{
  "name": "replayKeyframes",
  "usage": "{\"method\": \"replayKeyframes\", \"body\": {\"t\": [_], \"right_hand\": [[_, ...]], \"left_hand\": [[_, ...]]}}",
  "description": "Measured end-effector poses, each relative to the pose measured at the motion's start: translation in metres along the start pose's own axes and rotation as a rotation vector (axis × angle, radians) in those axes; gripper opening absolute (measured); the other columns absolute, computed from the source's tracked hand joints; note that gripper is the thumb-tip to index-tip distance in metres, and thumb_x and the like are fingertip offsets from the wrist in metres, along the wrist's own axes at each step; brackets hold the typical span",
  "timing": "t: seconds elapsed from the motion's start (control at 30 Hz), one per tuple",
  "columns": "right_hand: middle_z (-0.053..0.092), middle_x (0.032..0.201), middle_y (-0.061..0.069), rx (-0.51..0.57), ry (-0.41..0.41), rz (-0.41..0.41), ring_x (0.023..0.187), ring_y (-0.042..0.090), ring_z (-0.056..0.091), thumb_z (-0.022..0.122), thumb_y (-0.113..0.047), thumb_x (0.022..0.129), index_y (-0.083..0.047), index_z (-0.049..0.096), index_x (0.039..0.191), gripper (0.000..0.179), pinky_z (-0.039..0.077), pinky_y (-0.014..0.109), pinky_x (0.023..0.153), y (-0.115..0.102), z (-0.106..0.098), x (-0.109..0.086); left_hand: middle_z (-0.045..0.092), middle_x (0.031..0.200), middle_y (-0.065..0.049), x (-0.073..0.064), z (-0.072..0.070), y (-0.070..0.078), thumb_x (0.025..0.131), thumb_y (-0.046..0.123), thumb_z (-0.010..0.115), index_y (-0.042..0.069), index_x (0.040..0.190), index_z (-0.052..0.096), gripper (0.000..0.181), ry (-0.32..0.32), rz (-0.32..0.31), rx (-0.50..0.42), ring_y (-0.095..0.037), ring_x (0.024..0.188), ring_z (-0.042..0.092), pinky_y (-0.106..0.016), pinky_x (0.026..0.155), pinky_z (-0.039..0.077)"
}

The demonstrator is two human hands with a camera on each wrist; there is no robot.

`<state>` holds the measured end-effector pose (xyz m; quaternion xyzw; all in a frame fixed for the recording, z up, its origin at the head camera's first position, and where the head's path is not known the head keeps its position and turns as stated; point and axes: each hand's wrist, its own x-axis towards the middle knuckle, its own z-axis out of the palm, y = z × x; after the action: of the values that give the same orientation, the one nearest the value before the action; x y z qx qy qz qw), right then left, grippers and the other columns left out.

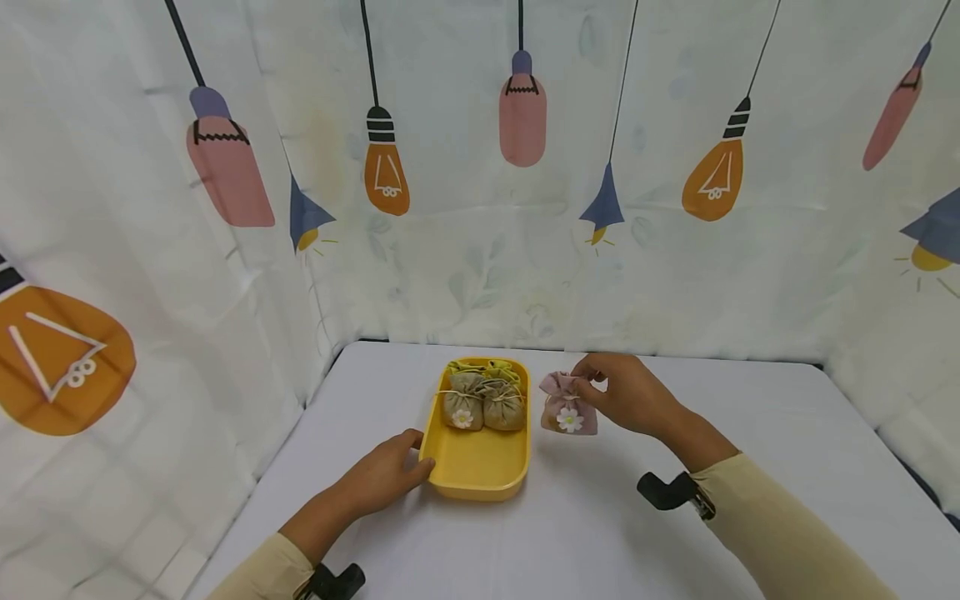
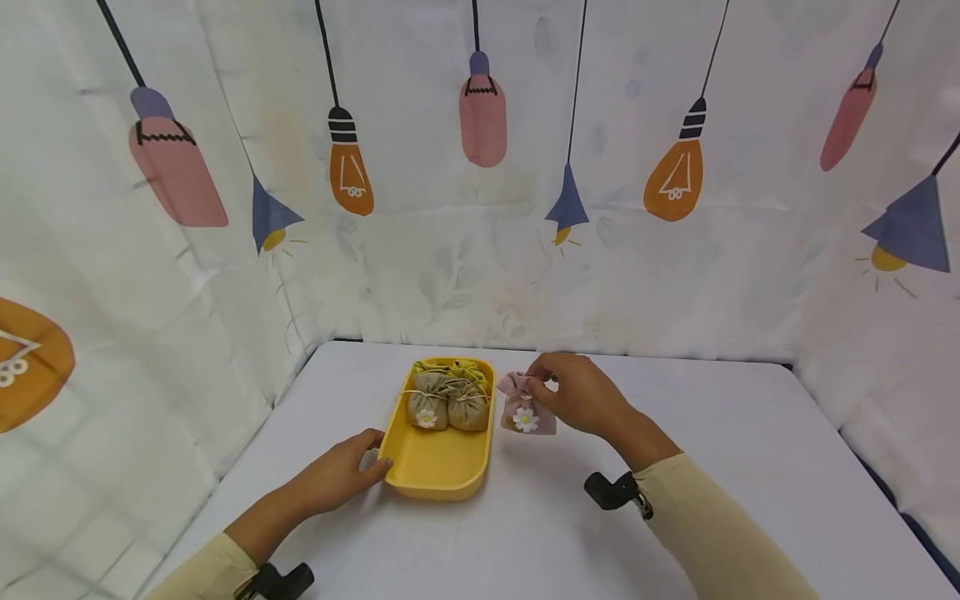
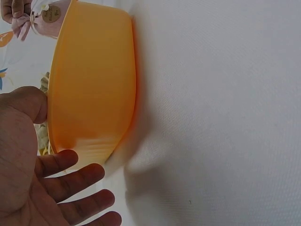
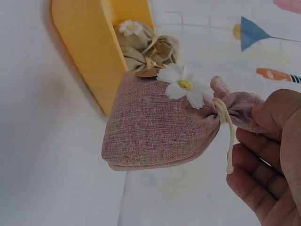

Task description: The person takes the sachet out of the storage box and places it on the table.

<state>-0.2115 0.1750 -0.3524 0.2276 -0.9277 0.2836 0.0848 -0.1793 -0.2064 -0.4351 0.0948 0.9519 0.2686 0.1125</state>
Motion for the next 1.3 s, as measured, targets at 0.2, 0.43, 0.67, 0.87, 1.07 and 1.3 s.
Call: {"method": "replayKeyframes", "body": {"t": [0.2, 0.43, 0.67, 0.87, 1.07, 1.3], "right_hand": [[0.067, 0.098, -0.007, -0.005, 0.011, 0.042, 0.097, 0.023, 0.062, 0.072, -0.022, 0.098, -0.019, 0.073, 0.103, 0.006, 0.054, 0.041, 0.078, 0.008, -0.007, -0.006], [0.068, 0.099, -0.006, 0.003, 0.026, 0.046, 0.099, 0.026, 0.063, 0.071, -0.022, 0.099, -0.018, 0.072, 0.105, 0.007, 0.052, 0.042, 0.078, 0.017, -0.016, -0.013], [0.069, 0.101, -0.006, -0.013, 0.039, 0.055, 0.1, 0.026, 0.062, 0.07, -0.021, 0.099, -0.017, 0.072, 0.106, 0.008, 0.052, 0.043, 0.078, 0.024, -0.023, -0.02], [0.069, 0.101, -0.005, -0.033, 0.051, 0.071, 0.1, 0.026, 0.062, 0.07, -0.018, 0.099, -0.018, 0.073, 0.104, 0.006, 0.051, 0.044, 0.079, 0.03, -0.028, -0.026], [0.069, 0.102, -0.002, -0.045, 0.051, 0.08, 0.101, 0.028, 0.061, 0.07, -0.021, 0.1, -0.017, 0.073, 0.107, 0.009, 0.051, 0.044, 0.078, 0.035, -0.036, -0.03], [0.069, 0.101, -0.001, -0.068, 0.059, 0.113, 0.099, 0.027, 0.06, 0.069, -0.022, 0.1, -0.016, 0.073, 0.106, 0.009, 0.051, 0.045, 0.076, 0.047, -0.041, -0.04]], "left_hand": [[0.063, 0.131, -0.004, -0.002, -0.001, 0.001, 0.1, 0.04, 0.067, 0.01, 0.135, 0.057, 0.047, -0.003, 0.002, -0.003, -0.028, 0.126, 0.057, -0.056, 0.104, 0.044], [0.063, 0.131, -0.004, 0.0, 0.0, 0.0, 0.099, 0.041, 0.067, 0.011, 0.135, 0.057, 0.048, -0.007, 0.007, -0.003, -0.027, 0.126, 0.057, -0.056, 0.104, 0.045], [0.063, 0.131, -0.005, 0.002, 0.002, -0.002, 0.099, 0.041, 0.067, 0.011, 0.134, 0.058, 0.046, -0.003, 0.01, -0.001, -0.026, 0.125, 0.057, -0.056, 0.102, 0.045], [0.063, 0.131, -0.005, 0.002, 0.003, -0.001, 0.1, 0.04, 0.067, 0.011, 0.133, 0.057, 0.046, -0.006, 0.012, -0.001, -0.026, 0.124, 0.057, -0.055, 0.102, 0.046], [0.063, 0.132, -0.005, 0.001, -0.001, 0.0, 0.1, 0.039, 0.067, 0.011, 0.134, 0.058, 0.045, -0.002, 0.008, -0.003, -0.027, 0.126, 0.057, -0.056, 0.103, 0.045], [0.064, 0.129, -0.004, 0.003, 0.0, -0.002, 0.099, 0.039, 0.067, 0.012, 0.132, 0.058, 0.043, 0.001, 0.015, 0.004, -0.024, 0.121, 0.058, -0.055, 0.101, 0.046]]}}
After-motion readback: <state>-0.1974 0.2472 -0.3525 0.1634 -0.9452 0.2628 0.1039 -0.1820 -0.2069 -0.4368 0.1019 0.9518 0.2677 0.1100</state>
